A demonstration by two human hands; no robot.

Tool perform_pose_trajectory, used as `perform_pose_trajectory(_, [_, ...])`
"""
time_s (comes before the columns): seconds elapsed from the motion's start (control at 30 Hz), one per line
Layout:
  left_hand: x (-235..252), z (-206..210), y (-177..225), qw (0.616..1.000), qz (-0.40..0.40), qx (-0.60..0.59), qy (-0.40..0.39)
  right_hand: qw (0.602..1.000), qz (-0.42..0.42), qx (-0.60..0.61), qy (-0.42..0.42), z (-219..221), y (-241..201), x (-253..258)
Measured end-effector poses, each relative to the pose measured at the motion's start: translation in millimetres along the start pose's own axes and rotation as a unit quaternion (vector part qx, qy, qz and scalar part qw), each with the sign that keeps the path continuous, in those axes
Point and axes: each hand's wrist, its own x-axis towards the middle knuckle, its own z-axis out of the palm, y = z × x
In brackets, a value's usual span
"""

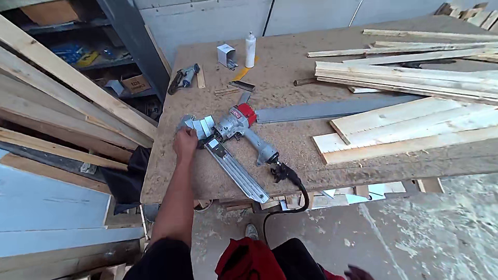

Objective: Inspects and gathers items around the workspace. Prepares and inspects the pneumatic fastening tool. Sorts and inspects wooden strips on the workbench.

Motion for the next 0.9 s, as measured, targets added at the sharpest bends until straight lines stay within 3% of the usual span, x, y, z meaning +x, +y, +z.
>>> perform_pose_trajectory(0.03, [15.9, 5.0, 4.4, 0.999, -0.031, 0.028, -0.019, 0.998, 0.043, 0.006, -0.038, -10.4, -39.5, 26.9])
perform_pose_trajectory(0.07, [27.4, 8.2, 9.5, 0.996, -0.061, 0.058, -0.038, 1.0, -0.012, 0.002, -0.022, -12.7, -74.7, 49.4])
perform_pose_trajectory(0.13, [39.6, 12.5, 21.4, 0.989, -0.108, 0.091, -0.05, 0.978, -0.211, -0.004, -0.005, -2.4, -137.7, 102.0])
perform_pose_trajectory(0.23, [41.5, 22.8, 27.2, 0.988, -0.138, 0.057, -0.032, 0.923, -0.36, -0.012, -0.133, 43.1, -240.7, 182.2])
perform_pose_trajectory(0.33, [42.2, 33.4, 23.0, 0.989, -0.151, -0.001, 0.005, 0.867, -0.401, -0.059, -0.29, 86.3, -326.0, 216.7])
perform_pose_trajectory(0.4, [40.6, 24.6, 16.7, 0.99, -0.142, -0.019, 0.006, 0.827, -0.444, -0.093, -0.332, 109.4, -360.5, 228.8])
perform_pose_trajectory(0.57, [-13.8, -35.9, -14.8, 0.993, -0.119, -0.012, -0.022, 0.798, -0.502, -0.104, -0.318, 160.0, -367.3, 256.9])
perform_pose_trajectory(0.73, [-77.0, -41.5, -61.1, 0.989, -0.134, 0.002, -0.061, 0.816, -0.538, -0.088, -0.194, 166.0, -352.3, 240.8])
perform_pose_trajectory(0.9, [-76.1, -48.2, -55.2, 0.998, -0.025, -0.057, 0.029, 0.821, -0.532, -0.103, -0.18, 164.6, -346.4, 241.5])
